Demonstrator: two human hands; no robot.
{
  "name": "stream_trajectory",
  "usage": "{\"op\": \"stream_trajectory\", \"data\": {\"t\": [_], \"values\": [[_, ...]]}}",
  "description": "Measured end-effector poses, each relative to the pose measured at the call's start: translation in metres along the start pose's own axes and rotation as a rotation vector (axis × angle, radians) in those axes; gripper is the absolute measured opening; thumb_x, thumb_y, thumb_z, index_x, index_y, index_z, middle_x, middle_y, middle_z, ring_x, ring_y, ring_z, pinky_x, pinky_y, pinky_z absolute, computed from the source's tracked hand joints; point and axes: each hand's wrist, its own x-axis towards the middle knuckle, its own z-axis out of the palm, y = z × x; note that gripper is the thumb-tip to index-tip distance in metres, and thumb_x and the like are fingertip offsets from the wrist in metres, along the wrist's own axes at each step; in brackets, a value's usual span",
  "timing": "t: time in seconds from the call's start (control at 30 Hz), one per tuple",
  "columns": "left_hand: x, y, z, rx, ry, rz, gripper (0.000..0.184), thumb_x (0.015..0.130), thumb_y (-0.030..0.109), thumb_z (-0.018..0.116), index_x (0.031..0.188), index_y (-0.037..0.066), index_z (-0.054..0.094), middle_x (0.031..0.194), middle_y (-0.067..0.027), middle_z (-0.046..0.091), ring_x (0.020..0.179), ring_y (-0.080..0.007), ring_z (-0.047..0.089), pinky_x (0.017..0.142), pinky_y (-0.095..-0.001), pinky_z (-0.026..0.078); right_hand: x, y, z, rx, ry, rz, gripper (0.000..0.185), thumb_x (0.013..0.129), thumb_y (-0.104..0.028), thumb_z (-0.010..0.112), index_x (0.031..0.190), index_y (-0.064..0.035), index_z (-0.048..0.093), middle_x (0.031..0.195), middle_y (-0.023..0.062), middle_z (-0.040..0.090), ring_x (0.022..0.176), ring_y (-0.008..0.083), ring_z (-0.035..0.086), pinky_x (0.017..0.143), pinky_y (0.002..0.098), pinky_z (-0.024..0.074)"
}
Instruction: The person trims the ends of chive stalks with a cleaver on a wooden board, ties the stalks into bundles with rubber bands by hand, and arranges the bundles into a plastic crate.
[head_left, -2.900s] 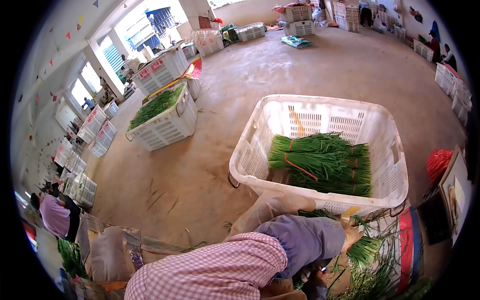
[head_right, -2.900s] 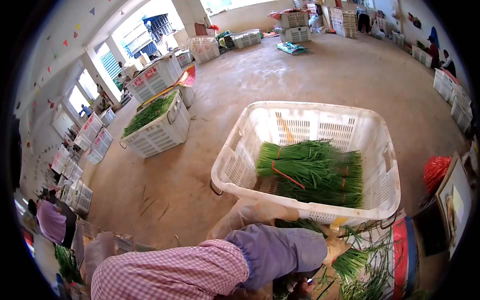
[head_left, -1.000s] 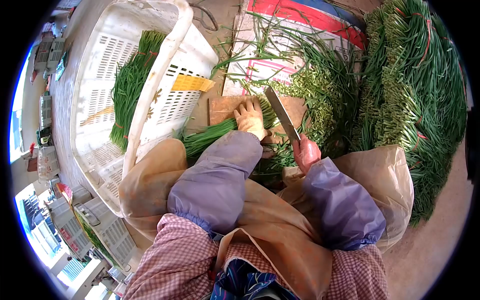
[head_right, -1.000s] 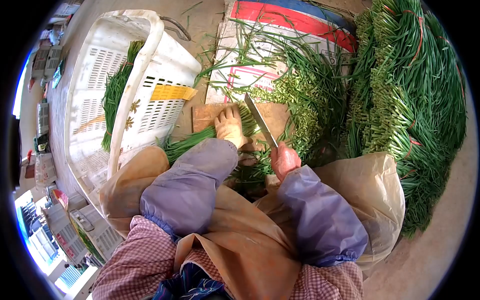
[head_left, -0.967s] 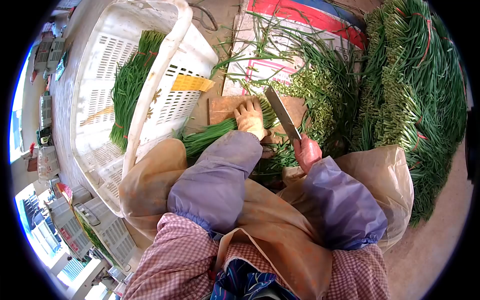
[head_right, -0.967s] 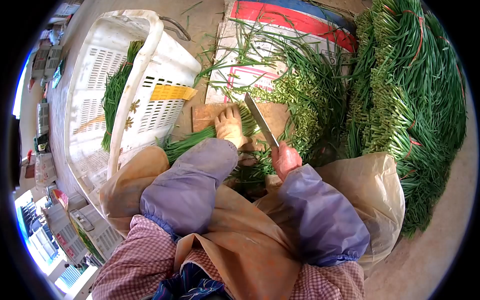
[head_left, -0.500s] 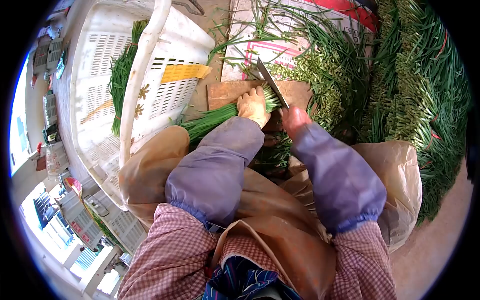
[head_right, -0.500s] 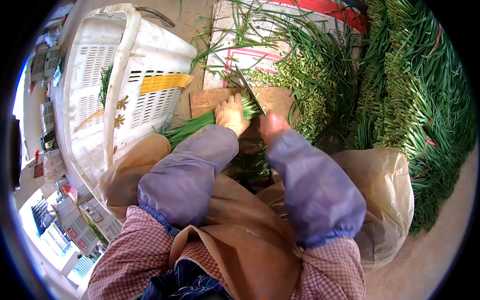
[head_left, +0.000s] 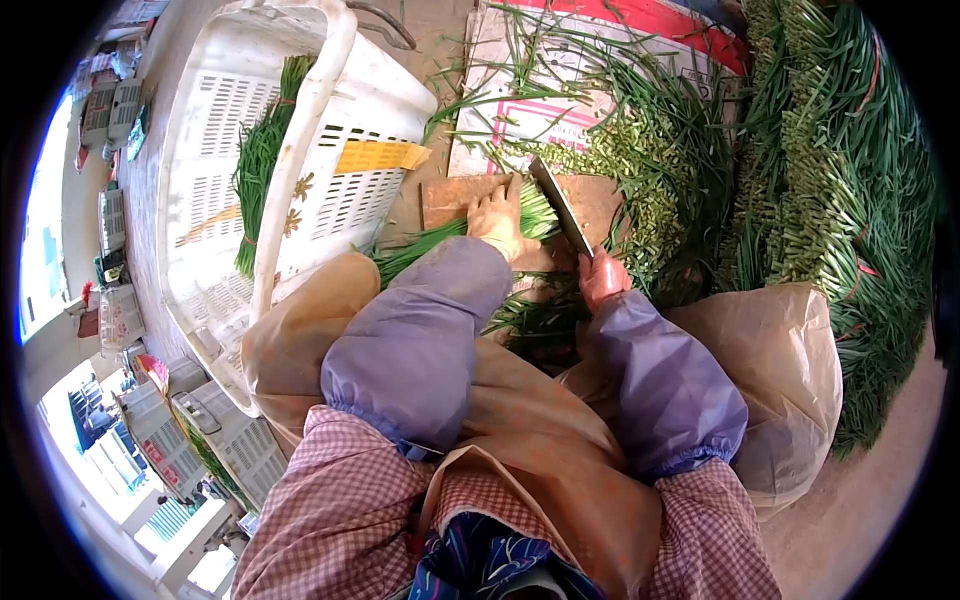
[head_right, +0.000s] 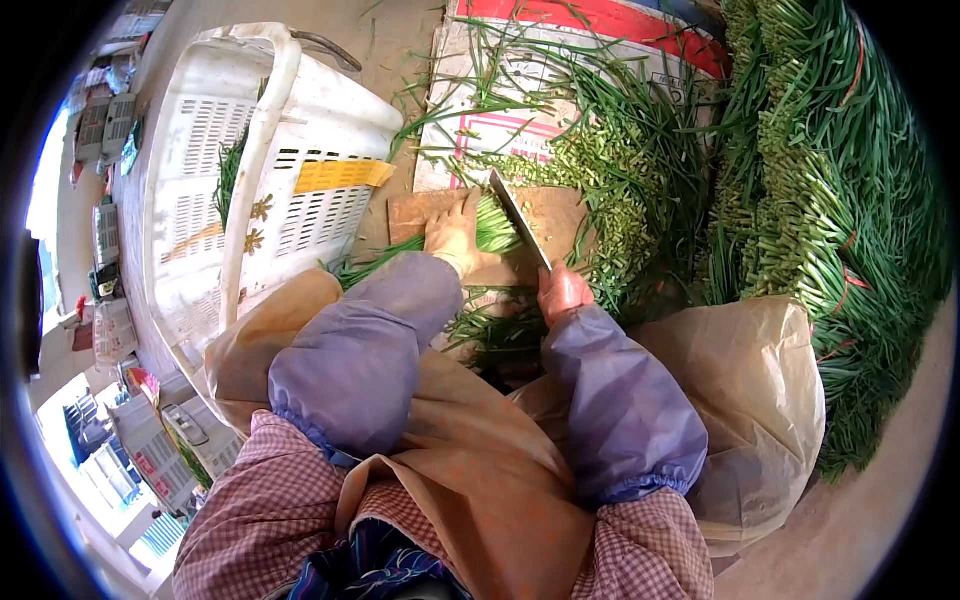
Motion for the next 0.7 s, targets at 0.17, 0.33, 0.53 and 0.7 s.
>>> {"op": "stream_trajectory", "data": {"t": [0.17,0.33,0.53,0.7], "values": [[-0.022,-0.044,0.004,-0.007,-0.043,-0.056,0.123,0.060,0.045,0.089,0.154,0.018,0.016,0.137,-0.0198,0.053,0.133,-0.0363,0.046,0.115,-0.0525,0.026,0.027,0.024,0.006,0.169,0.233,0.086,0.033,0.093,-0.031,0.059,0.094,0.0027,0.063,0.084,0.0305,0.065,0.084,0.0478,0.064,0.069,0.0513,0.0513],[-0.026,-0.033,-0.024,-0.092,-0.115,-0.116,0.116,0.059,0.043,0.089,0.150,0.011,0.025,0.119,-0.0177,0.065,0.113,-0.0358,0.061,0.101,-0.0449,0.045,0.044,0.091,-0.043,0.091,0.242,0.203,0.044,0.088,-0.028,0.062,0.120,0.0024,0.055,0.095,0.0307,0.065,0.088,0.0493,0.062,0.077,0.0539,0.0505],[-0.026,0.004,-0.100,-0.606,0.291,0.110,0.102,0.057,0.029,0.091,0.139,0.001,0.038,0.122,-0.0197,0.062,0.114,-0.0332,0.061,0.098,-0.0396,0.049,0.049,0.015,-0.079,0.501,0.222,-0.252,0.074,0.082,-0.024,0.076,0.140,0.0051,0.041,0.131,0.0246,0.056,0.122,0.0334,0.055,0.104,0.0417,0.0418],[-0.083,0.028,-0.153,-1.154,0.486,0.416,0.096,0.059,0.024,0.092,0.136,-0.001,0.040,0.127,-0.0165,0.060,0.117,-0.0261,0.059,0.102,-0.0359,0.047,-0.029,-0.144,-0.129,0.666,-0.010,-0.677,0.111,0.072,-0.021,0.086,0.151,0.0046,0.013,0.149,0.0202,0.039,0.138,0.0328,0.037,0.114,0.0404,0.0301]]}}
